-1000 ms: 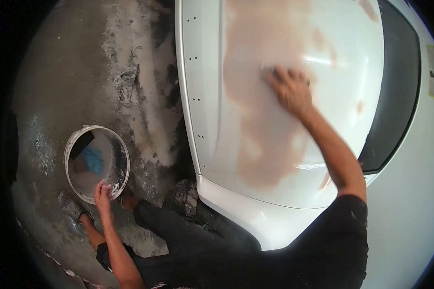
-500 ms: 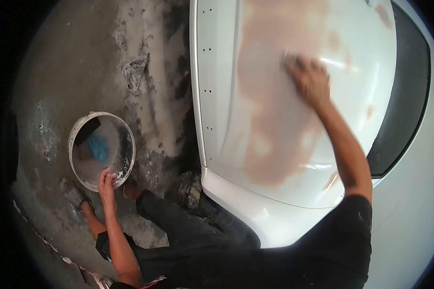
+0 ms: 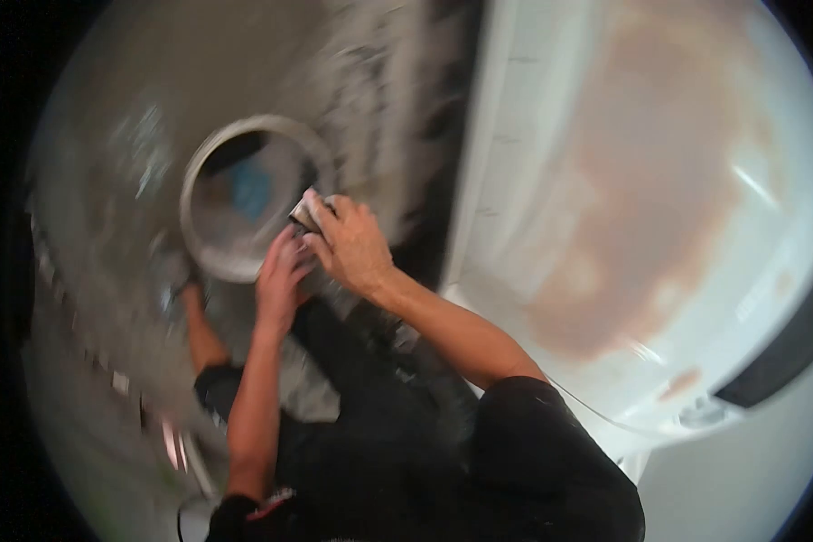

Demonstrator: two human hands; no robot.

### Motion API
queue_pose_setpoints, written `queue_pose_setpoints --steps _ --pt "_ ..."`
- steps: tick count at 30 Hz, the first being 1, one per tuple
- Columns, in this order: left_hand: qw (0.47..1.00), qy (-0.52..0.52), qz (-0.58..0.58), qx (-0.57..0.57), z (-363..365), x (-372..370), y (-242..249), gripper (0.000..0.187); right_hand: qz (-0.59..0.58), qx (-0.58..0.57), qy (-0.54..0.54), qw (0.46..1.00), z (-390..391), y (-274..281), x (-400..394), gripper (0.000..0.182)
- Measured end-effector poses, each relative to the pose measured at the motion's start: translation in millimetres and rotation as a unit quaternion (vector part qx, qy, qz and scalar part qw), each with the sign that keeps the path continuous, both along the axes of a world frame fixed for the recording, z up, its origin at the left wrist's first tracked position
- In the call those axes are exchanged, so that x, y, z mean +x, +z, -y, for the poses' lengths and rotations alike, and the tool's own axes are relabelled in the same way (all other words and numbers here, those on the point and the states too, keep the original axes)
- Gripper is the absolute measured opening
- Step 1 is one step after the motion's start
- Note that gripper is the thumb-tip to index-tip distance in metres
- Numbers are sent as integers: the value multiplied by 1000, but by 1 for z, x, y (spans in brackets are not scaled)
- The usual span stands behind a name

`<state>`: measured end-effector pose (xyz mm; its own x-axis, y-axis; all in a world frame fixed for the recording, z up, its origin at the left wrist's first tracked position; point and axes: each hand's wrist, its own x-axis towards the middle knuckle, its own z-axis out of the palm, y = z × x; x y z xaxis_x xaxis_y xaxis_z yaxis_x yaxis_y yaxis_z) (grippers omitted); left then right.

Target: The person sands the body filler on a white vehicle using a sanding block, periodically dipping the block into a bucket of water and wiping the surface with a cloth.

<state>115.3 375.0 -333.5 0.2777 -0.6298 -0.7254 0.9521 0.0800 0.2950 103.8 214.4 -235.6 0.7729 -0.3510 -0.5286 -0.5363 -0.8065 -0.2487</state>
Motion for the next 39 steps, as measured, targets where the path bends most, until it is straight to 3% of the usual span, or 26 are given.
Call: queue_pose_setpoints --steps 1,2,3,4,6,9,10,12,13,15,16,18,20,22,23,25,26,27,28,31,33,34,35,36,37,39 --pt "991 84 -85 66 3 -13 -10 46 9 30 1 1000 -27 -23 -4 74" --pt "990 132 -53 3 -2 -10 -25 40 20 48 3 999 -48 -41 -7 76" --pt "985 159 -52 42 -5 -6 -31 31 33 74 -30 996 -65 -52 -8 81" --pt "979 150 -91 103 -11 10 -29 29 64 101 -53 991 -78 -59 -11 80" --pt "973 189 -84 100 -25 17 -52 29 124 133 -101 978 -87 -67 -14 78" --pt "980 138 -106 93 -34 32 -80 30 59 187 -160 967 -86 -98 -32 71" --pt "979 143 -55 136 -27 33 -90 35 27 212 -184 959 -84 -110 -34 69" --pt "964 148 49 215 -9 30 -107 46 89 172 -125 973 -85 -135 -27 55" --pt "947 77 152 273 -4 37 -108 59 100 173 -102 974 -83 -142 -18 52" --pt "932 -11 186 311 -11 51 -145 66 105 203 -33 973 -69 -168 -15 52" --pt "921 -57 201 328 -11 56 -166 70 120 233 -66 963 -55 -188 -16 54" --pt "839 -155 270 446 6 68 -197 69 152 299 -128 933 -31 -233 -15 57" --pt "762 -192 349 510 17 77 -235 73 93 96 -130 983 -21 -267 0 53" --pt "712 -179 436 521 26 72 -270 80 94 23 -124 988 -29 -320 2 45" --pt "688 -238 423 540 27 70 -281 79 95 -19 -121 988 -35 -348 5 42" --pt "643 -350 397 553 33 69 -298 78 -80 34 -59 994 -37 -396 14 38" --pt "615 -500 367 487 25 77 -325 63 -117 106 22 987 -36 -419 8 36" --pt "578 -625 348 393 18 85 -352 52 -76 149 -82 983 -50 -429 4 35" --pt "568 -654 364 342 4 83 -388 51 -57 150 -152 975 -50 -432 4 35" --pt "663 -567 361 330 -68 79 -480 48 -42 135 -292 946 -54 -411 0 35" --pt "536 -656 404 345 -53 86 -425 49 -26 160 -301 940 -57 -375 -7 29" --pt "672 -504 390 379 -48 80 -380 51 -14 176 -298 938 -54 -347 -9 22" --pt "782 -328 361 387 -42 70 -340 54 -32 182 -169 968 -47 -334 -23 15" --pt "775 -403 299 384 -54 77 -347 59 41 183 -196 963 -41 -291 -27 9" --pt "817 -321 239 415 -55 71 -330 59 114 186 -219 951 -37 -241 -37 5" --pt "825 -407 206 334 -41 95 -242 63 100 233 -326 911 -18 -132 -42 15"
